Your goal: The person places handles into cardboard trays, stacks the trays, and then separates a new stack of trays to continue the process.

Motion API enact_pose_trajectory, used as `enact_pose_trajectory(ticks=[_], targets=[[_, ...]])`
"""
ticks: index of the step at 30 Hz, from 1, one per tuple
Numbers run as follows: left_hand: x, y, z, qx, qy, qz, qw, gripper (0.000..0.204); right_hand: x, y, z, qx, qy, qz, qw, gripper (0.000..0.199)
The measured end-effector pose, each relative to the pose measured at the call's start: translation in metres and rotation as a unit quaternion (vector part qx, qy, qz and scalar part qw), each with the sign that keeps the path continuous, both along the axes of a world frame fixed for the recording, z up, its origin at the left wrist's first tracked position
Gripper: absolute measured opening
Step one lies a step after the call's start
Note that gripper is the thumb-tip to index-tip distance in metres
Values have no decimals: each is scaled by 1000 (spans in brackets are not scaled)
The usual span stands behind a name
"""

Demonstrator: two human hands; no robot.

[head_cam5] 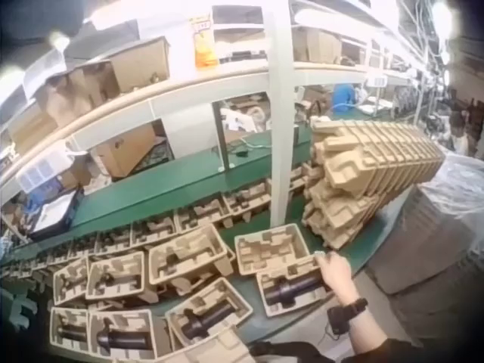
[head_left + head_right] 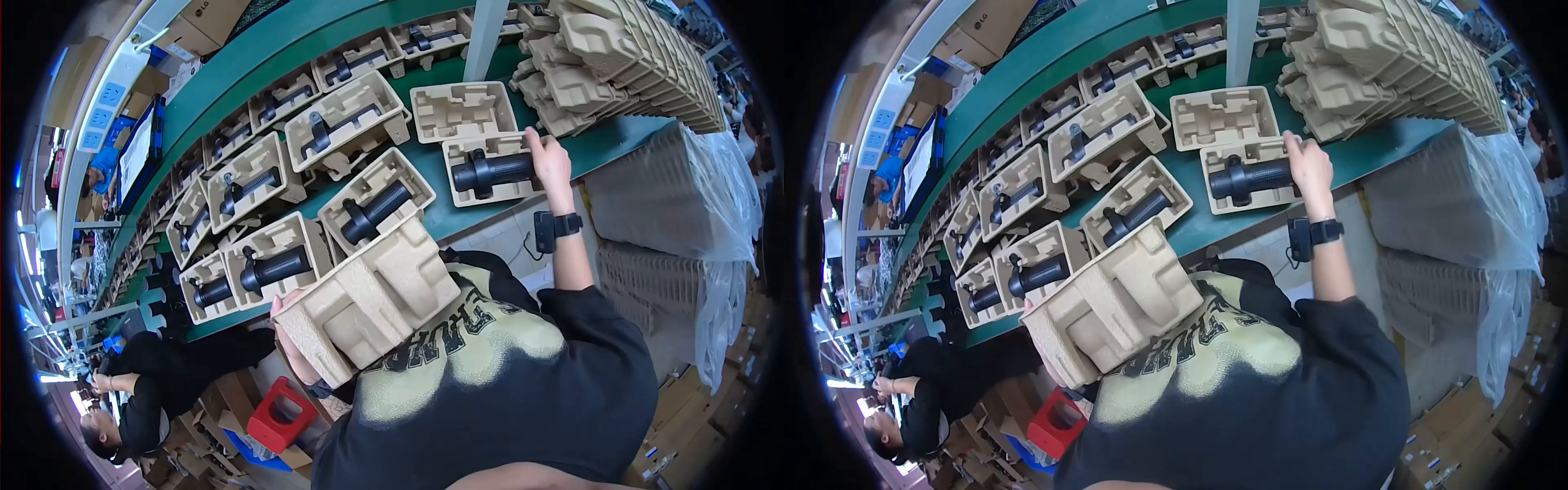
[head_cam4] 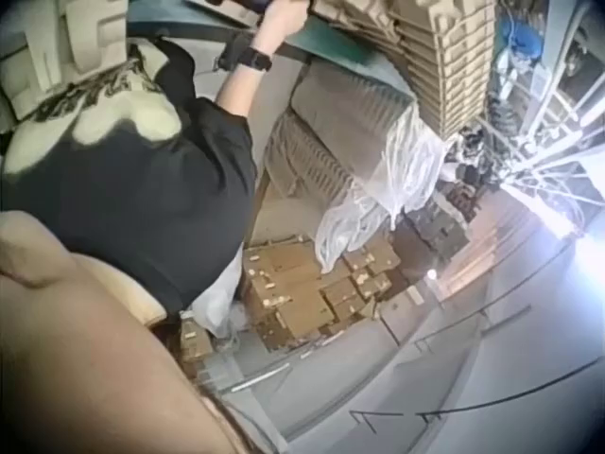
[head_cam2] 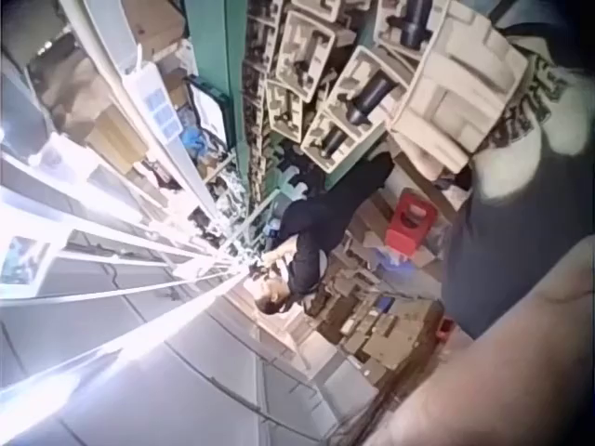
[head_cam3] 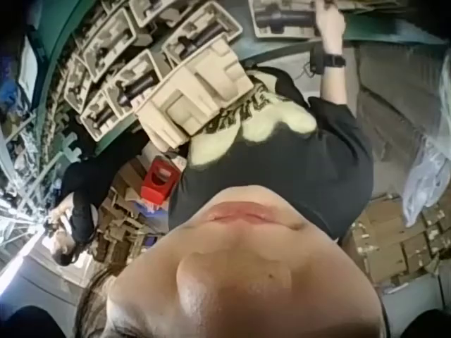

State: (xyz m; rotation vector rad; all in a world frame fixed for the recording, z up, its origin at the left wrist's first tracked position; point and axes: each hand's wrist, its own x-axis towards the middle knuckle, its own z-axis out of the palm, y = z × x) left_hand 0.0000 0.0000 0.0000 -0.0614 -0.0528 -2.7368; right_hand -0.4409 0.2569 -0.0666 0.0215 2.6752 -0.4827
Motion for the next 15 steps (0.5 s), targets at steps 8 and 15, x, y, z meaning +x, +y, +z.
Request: enact_pose_trajectory(ticks=[8, 15], targets=[[-15, 41, 59, -304, -325, 219, 868, 62, 68, -37, -43, -228, 219, 323, 892, 44], [-31, -24, 95, -758, -219, -3, 614, 34, 82, -53, -76, -80, 296, 339, 889, 69]])
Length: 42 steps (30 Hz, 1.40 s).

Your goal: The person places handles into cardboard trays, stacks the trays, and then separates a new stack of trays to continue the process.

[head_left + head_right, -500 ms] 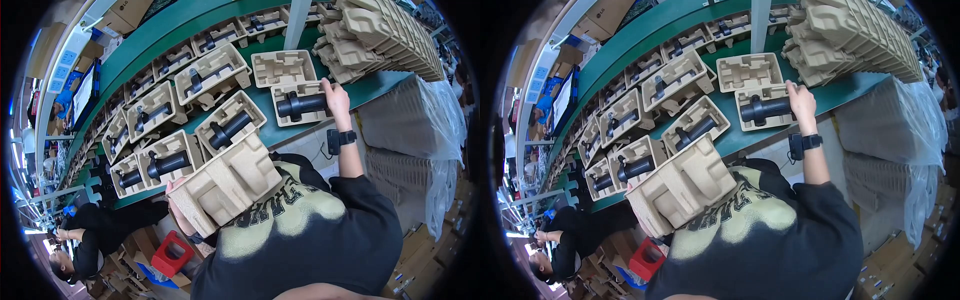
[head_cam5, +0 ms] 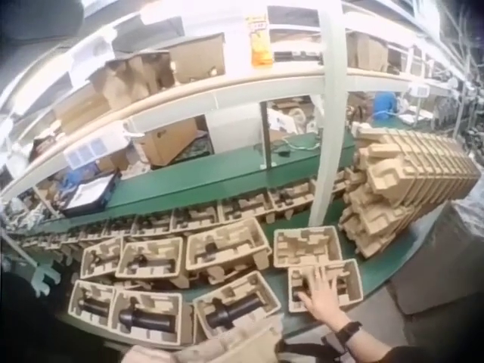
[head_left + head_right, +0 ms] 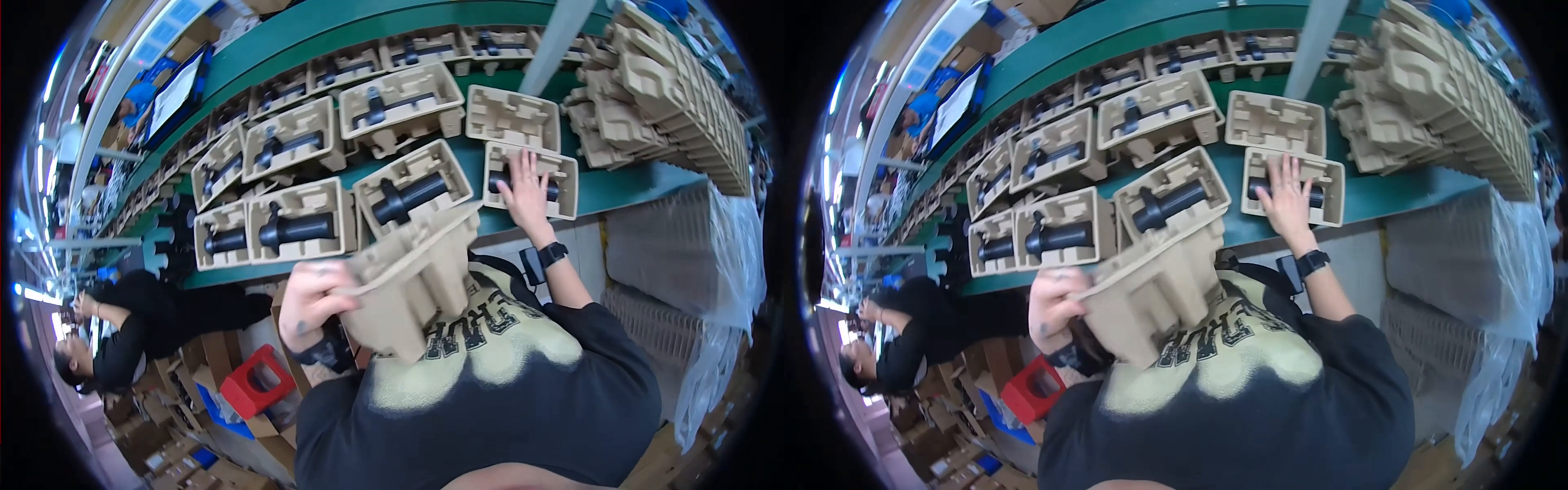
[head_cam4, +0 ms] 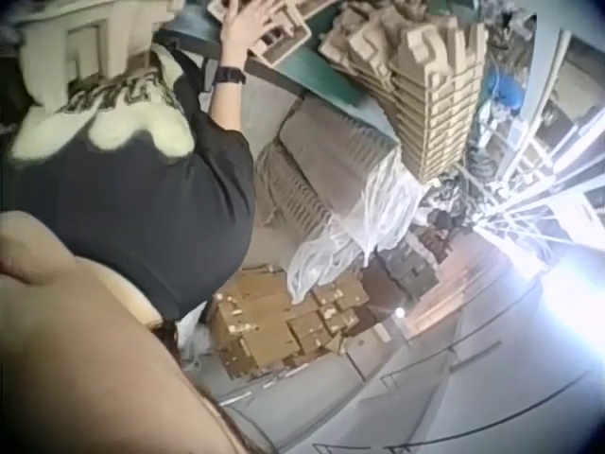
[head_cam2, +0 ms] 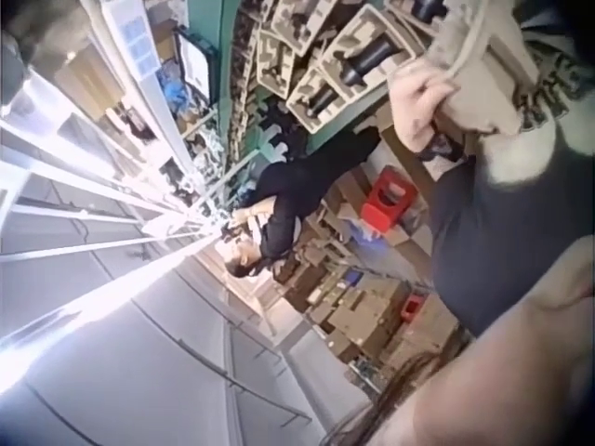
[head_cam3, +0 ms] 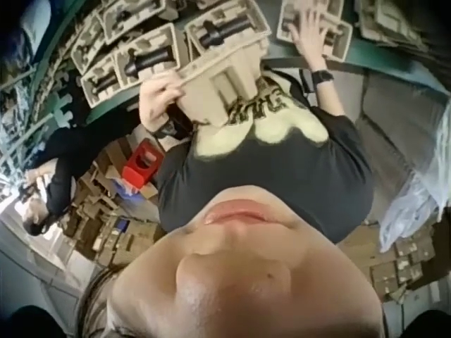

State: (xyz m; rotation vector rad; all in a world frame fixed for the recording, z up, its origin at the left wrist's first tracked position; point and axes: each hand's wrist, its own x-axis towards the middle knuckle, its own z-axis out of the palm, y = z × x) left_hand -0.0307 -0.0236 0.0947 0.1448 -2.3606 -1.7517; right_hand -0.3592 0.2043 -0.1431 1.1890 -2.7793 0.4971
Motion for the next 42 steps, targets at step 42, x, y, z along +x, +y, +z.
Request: enact_pose_trajectory(ticks=[42], targets=[[36, -22, -66, -452, 188, 350, 799, 40, 38, -87, 93, -428, -347, 22, 834, 43]])
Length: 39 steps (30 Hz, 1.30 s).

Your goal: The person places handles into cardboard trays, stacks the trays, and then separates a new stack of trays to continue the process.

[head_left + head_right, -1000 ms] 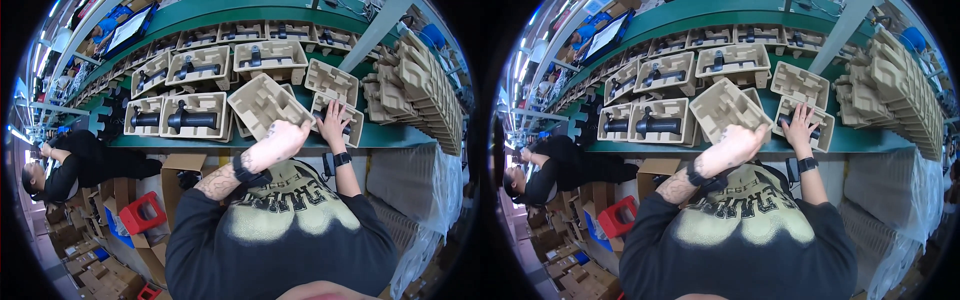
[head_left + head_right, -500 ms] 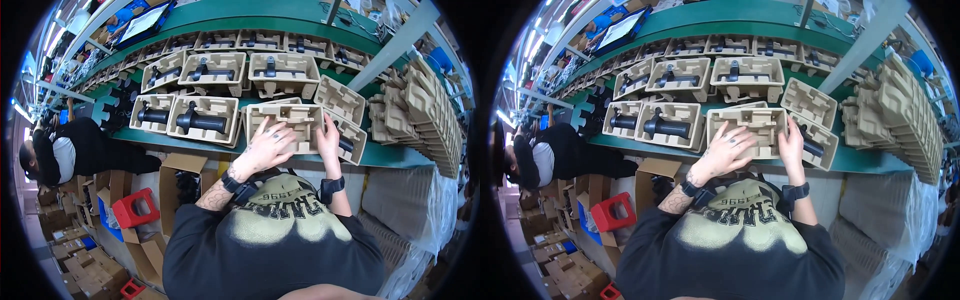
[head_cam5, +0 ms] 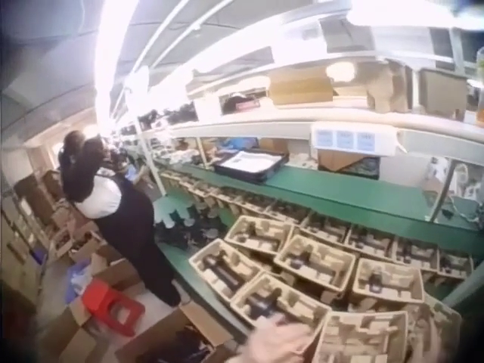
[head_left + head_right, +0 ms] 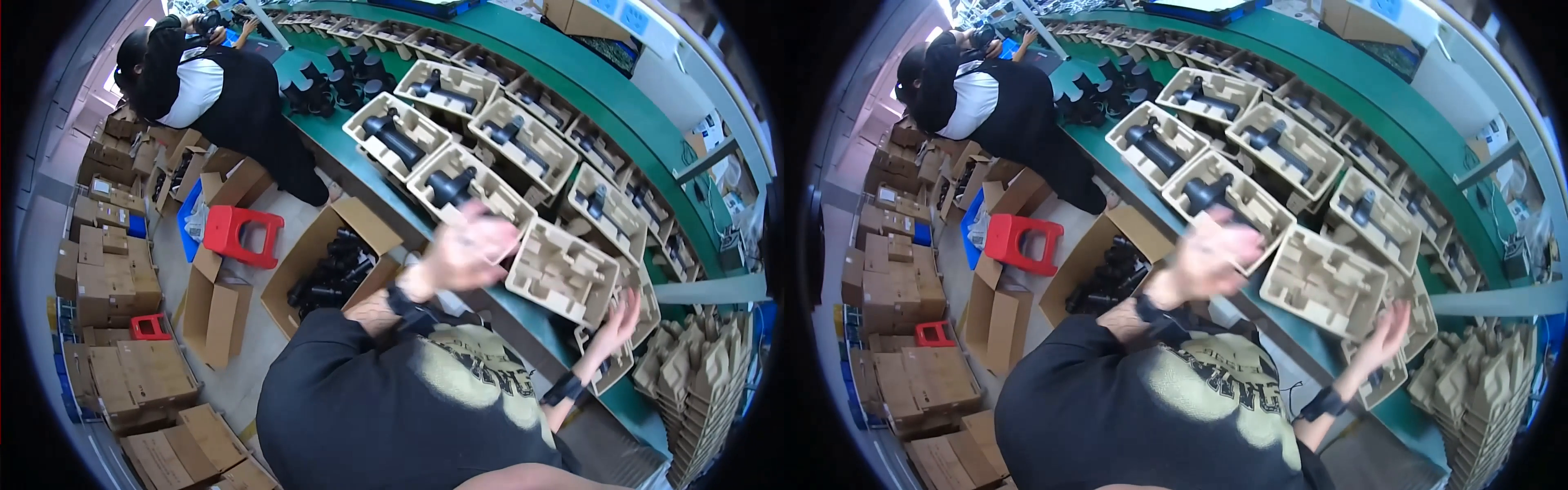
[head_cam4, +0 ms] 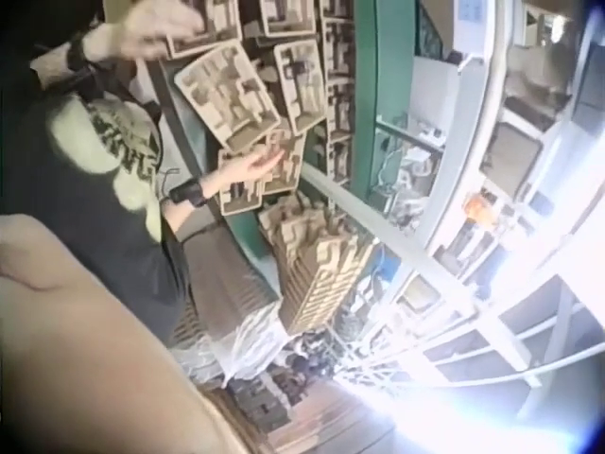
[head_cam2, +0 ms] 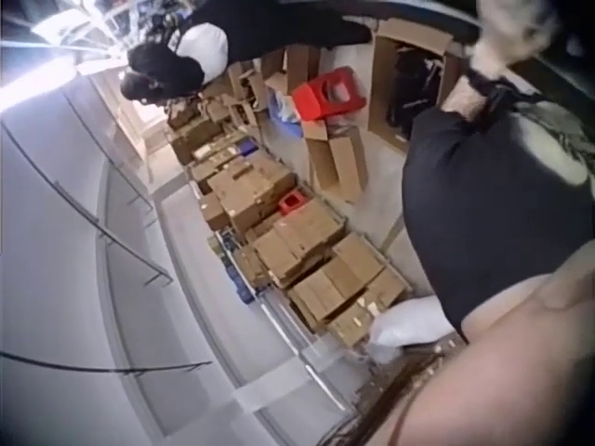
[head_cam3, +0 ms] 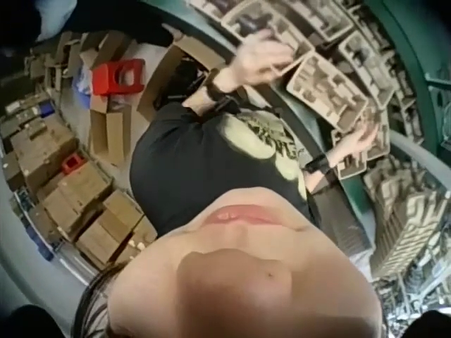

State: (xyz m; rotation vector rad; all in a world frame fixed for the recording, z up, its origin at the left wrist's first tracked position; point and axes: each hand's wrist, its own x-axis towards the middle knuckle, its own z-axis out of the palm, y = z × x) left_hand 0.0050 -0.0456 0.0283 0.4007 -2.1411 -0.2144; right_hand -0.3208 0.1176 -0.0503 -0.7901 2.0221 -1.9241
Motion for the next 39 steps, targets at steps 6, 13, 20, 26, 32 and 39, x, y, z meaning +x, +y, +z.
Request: enact_pose_trajectory(ticks=[6, 13, 20, 26, 32, 39], targets=[[230, -187, -5, 229, 226, 386, 865, 39, 54, 51, 123, -269, -194, 232, 914, 54], [372, -400, -54, 232, -146, 524, 806, 63, 163, -116, 287, 103, 14, 874, 475, 68], [396, -462, -106, 252, -195, 508, 800, 59, 361, -364, 275, 387, 204, 813, 384, 55], [397, -331, -51, 146, 142, 473, 857, 24, 429, -538, 128, 181, 526, 453, 696, 39], [494, -148, -140, 345, 258, 450, 782, 24, 455, -589, 21, 353, 502, 538, 579, 21], [394, -139, -101, 759, 345, -448, 323, 25, 428, -519, 104, 22, 425, 585, 691, 38]])
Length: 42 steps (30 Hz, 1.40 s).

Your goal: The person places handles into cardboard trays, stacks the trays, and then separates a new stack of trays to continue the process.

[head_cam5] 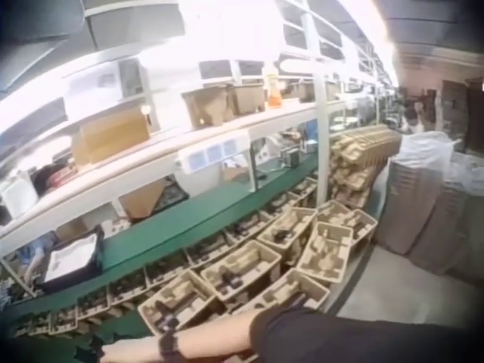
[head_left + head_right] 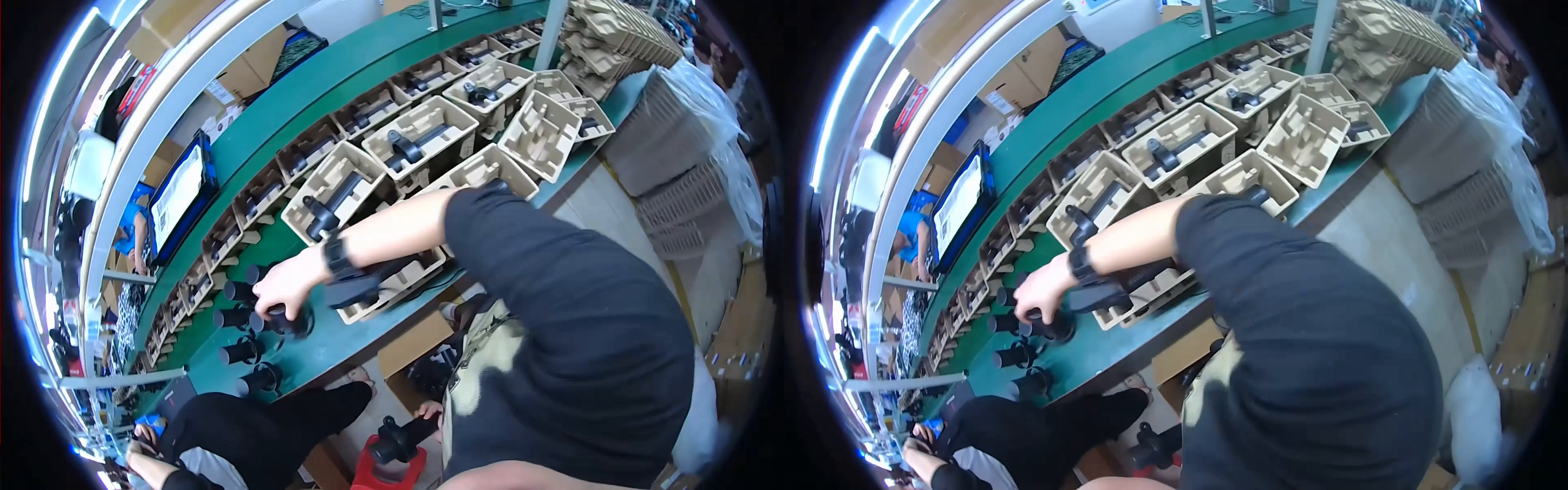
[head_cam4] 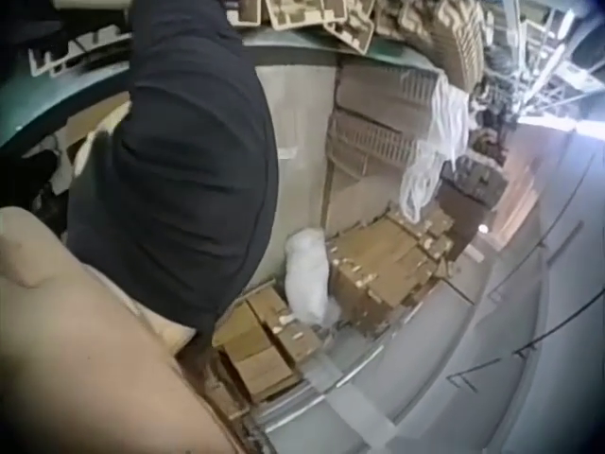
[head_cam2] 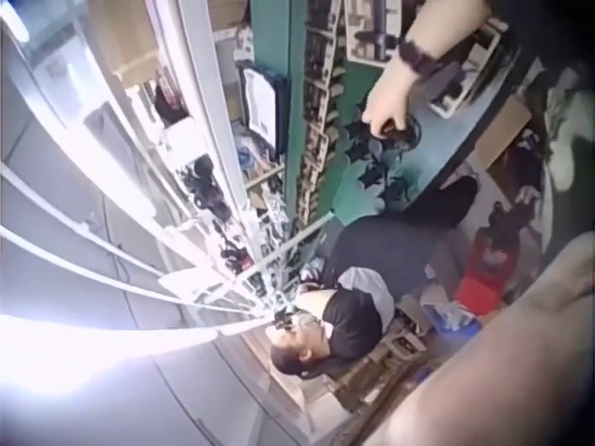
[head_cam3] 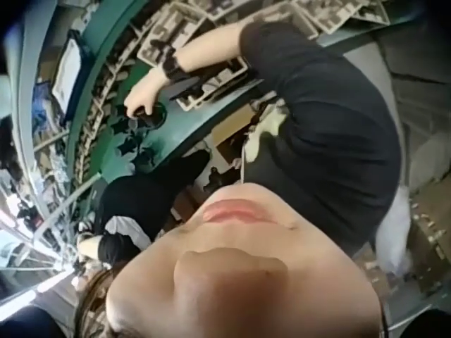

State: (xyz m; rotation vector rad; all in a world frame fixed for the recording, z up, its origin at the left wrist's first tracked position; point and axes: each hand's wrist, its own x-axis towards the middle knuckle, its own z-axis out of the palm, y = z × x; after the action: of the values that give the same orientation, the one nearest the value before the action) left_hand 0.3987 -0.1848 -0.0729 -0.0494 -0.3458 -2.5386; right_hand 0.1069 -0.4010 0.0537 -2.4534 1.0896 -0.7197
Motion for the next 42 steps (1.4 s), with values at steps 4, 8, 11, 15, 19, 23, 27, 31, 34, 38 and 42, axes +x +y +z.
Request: enact_pose_trajectory(ticks=[4, 8, 11, 15, 19, 23, 27, 31, 34, 38, 42], targets=[[-40, 3, -3, 146, 135, -145, 969, 26, -74, 154, 109, 67, -254, -28, 964, 40], [-76, 10, -5, 167, 160, -199, 952, 27, -173, 324, 134, 17, -420, -228, 878, 59], [-106, 10, -40, 108, 204, -219, 948, 30, -239, 426, 103, -126, -551, -424, 708, 55], [-166, 25, -43, 18, 288, -243, 926, 29, -368, 525, 22, -223, -600, -522, 564, 48], [-242, 50, -11, -22, 290, -240, 926, 29, -492, 568, -89, -198, -426, -748, 469, 44], [-321, 97, 16, 27, 243, -226, 943, 29, -561, 567, -171, -91, -472, -721, 500, 50], [-379, 125, 39, 70, 151, -224, 960, 30, -580, 569, -185, 10, 52, -812, 581, 53], [-415, 154, 74, 103, -38, -223, 968, 31, -569, 545, -168, -67, -113, -715, 686, 55], [-435, 161, 92, 86, -171, -215, 958, 32, -551, 531, -156, -19, 25, -710, 703, 58], [-457, 160, 94, -21, -258, -246, 934, 32, -559, 524, -143, 55, 74, -702, 707, 64], [-459, 159, 61, -143, -189, -247, 939, 33, -565, 506, -144, 92, 19, -707, 701, 69]])
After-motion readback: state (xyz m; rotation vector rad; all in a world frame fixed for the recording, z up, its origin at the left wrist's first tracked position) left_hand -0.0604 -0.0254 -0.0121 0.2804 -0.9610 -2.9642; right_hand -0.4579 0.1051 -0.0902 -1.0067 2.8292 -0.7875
